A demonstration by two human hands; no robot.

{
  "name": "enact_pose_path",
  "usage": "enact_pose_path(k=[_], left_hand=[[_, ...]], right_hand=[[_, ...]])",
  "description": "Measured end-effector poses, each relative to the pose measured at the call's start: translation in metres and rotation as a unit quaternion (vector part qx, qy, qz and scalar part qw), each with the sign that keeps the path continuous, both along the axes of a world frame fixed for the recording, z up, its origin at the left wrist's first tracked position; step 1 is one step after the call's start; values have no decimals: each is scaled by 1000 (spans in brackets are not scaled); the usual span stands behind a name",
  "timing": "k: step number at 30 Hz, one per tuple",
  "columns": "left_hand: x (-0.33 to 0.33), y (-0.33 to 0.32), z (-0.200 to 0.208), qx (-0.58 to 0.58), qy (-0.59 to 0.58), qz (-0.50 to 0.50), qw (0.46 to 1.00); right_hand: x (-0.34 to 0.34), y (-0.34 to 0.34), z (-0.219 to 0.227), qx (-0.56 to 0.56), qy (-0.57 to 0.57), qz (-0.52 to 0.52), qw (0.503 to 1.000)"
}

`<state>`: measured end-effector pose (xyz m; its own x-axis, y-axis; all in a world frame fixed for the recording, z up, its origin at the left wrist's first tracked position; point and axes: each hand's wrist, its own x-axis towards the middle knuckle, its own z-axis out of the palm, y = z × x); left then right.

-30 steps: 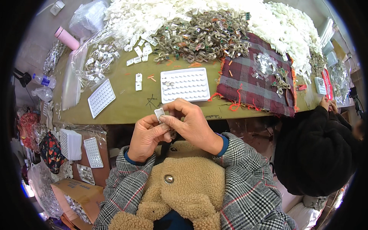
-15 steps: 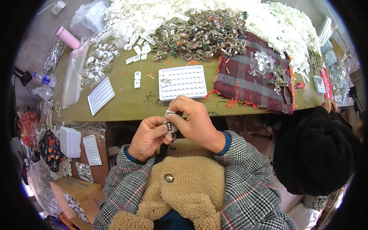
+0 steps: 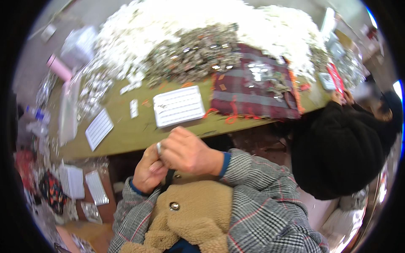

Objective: The person repeatedly picks small white plastic housings and metal contacts from a tray, inserts the contacts into the housings, and places the assembled units back on the table. The process is continuous and repetitive, with the person handling each component individually.

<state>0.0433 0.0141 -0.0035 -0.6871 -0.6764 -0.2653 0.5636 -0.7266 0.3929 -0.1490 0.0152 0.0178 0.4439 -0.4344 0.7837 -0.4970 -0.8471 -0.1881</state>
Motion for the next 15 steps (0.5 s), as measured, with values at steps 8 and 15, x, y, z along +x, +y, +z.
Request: enact_pose_path(k=[8, 15], left_hand=[[-37, -2, 0, 30, -44, -34, 998], [-68, -11, -7, -54, -55, -114, 990]], right_hand=[[-53, 20, -15, 59, -90, 13, 994], [-176, 13, -24, 166, -173, -417, 876]])
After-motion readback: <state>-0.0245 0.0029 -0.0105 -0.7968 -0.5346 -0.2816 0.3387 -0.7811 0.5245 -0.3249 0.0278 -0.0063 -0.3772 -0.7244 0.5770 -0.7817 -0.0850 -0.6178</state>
